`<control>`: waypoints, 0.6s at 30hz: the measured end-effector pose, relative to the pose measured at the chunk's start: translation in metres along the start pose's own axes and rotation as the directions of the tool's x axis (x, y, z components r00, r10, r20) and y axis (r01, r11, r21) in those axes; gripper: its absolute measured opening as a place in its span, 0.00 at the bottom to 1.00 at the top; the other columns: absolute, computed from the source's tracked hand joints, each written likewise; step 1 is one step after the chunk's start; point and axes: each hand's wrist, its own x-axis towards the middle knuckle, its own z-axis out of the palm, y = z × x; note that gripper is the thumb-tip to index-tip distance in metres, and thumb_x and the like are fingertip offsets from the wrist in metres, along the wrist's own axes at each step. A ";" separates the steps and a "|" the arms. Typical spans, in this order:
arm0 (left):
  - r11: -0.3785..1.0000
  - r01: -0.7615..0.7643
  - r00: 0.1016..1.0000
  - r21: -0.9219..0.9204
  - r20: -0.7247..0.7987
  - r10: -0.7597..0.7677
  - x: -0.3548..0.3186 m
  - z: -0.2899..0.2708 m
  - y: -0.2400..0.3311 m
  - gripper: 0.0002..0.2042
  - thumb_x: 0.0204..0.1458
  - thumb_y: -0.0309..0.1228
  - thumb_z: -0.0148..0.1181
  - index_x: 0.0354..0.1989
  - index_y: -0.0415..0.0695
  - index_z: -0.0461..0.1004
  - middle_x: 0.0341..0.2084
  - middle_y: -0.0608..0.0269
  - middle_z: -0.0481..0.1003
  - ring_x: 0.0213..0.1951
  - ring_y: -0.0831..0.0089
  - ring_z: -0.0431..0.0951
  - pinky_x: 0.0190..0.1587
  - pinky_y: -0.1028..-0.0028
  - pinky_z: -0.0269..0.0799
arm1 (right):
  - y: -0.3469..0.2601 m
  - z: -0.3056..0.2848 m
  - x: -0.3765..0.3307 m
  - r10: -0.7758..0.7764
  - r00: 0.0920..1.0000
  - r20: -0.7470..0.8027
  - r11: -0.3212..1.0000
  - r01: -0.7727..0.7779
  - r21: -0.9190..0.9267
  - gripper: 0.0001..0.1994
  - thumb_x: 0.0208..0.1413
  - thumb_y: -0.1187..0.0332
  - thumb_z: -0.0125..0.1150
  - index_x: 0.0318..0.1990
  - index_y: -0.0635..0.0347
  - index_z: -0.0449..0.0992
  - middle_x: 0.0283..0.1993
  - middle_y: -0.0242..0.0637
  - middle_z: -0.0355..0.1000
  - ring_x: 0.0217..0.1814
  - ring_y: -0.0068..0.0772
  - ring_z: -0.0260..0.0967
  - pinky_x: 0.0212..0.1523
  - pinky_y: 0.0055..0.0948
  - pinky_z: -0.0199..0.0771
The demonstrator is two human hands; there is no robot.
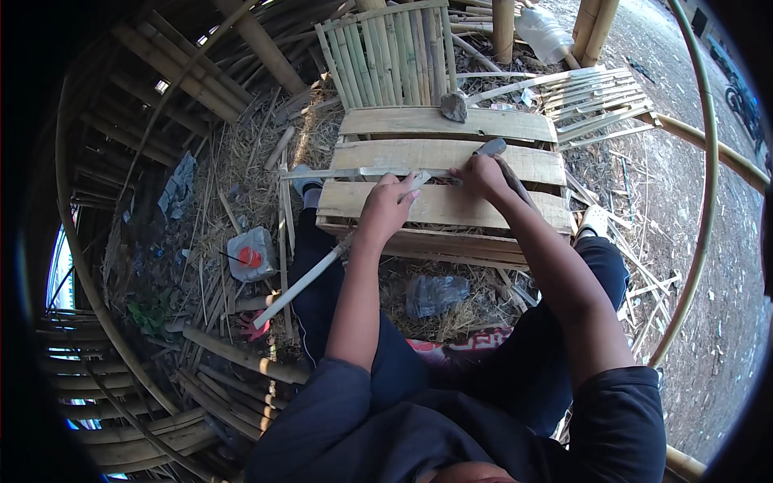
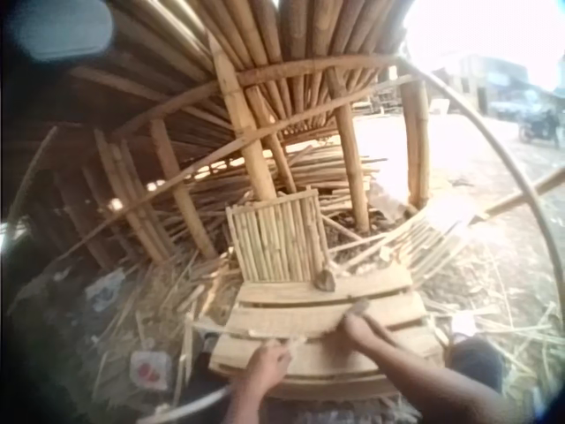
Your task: The person aligns bamboo strips on a wooden crate and drives nails into the joints using a hammer to assemble a frame.
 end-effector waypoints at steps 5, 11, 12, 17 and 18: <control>0.997 -0.052 0.999 0.056 -0.014 0.053 0.010 0.031 0.002 0.18 0.62 0.33 0.63 0.61 0.45 0.78 0.35 0.50 0.74 0.38 0.53 0.77 0.45 0.60 0.73 | 0.010 0.012 -0.003 -0.046 0.978 -0.202 0.990 0.071 0.119 0.21 0.55 0.51 0.72 0.28 0.64 0.83 0.30 0.54 0.79 0.34 0.57 0.80 0.39 0.50 0.77; 0.984 -0.063 0.994 0.166 -0.076 0.077 0.020 0.060 0.001 0.18 0.62 0.37 0.63 0.59 0.51 0.80 0.38 0.55 0.75 0.42 0.54 0.79 0.46 0.58 0.75 | 0.026 0.004 -0.001 -0.067 0.984 -0.168 0.993 0.082 0.083 0.22 0.52 0.50 0.74 0.27 0.65 0.83 0.27 0.54 0.78 0.34 0.56 0.80 0.37 0.51 0.78; 0.982 -0.060 0.992 0.179 -0.095 0.078 0.020 0.059 -0.002 0.17 0.62 0.38 0.63 0.58 0.51 0.81 0.38 0.56 0.75 0.42 0.55 0.79 0.46 0.58 0.76 | 0.020 0.000 -0.005 -0.076 0.989 -0.129 0.994 0.085 0.069 0.23 0.50 0.49 0.76 0.28 0.65 0.83 0.28 0.53 0.79 0.35 0.56 0.80 0.38 0.50 0.79; 0.972 -0.066 0.988 0.225 -0.121 0.095 0.025 0.071 -0.005 0.15 0.60 0.37 0.64 0.55 0.50 0.83 0.38 0.57 0.76 0.43 0.57 0.78 0.45 0.58 0.76 | 0.005 -0.013 -0.019 -0.001 0.990 -0.142 1.000 -0.003 -0.030 0.25 0.44 0.49 0.80 0.35 0.64 0.83 0.35 0.52 0.80 0.39 0.54 0.81 0.41 0.48 0.81; 0.970 -0.088 0.984 0.226 -0.133 0.120 0.024 0.073 -0.007 0.15 0.58 0.35 0.65 0.53 0.49 0.84 0.38 0.57 0.76 0.43 0.57 0.78 0.44 0.58 0.76 | 0.001 -0.016 -0.022 0.017 0.990 -0.136 0.999 -0.021 -0.026 0.25 0.44 0.49 0.80 0.38 0.64 0.82 0.37 0.53 0.80 0.41 0.54 0.81 0.42 0.48 0.81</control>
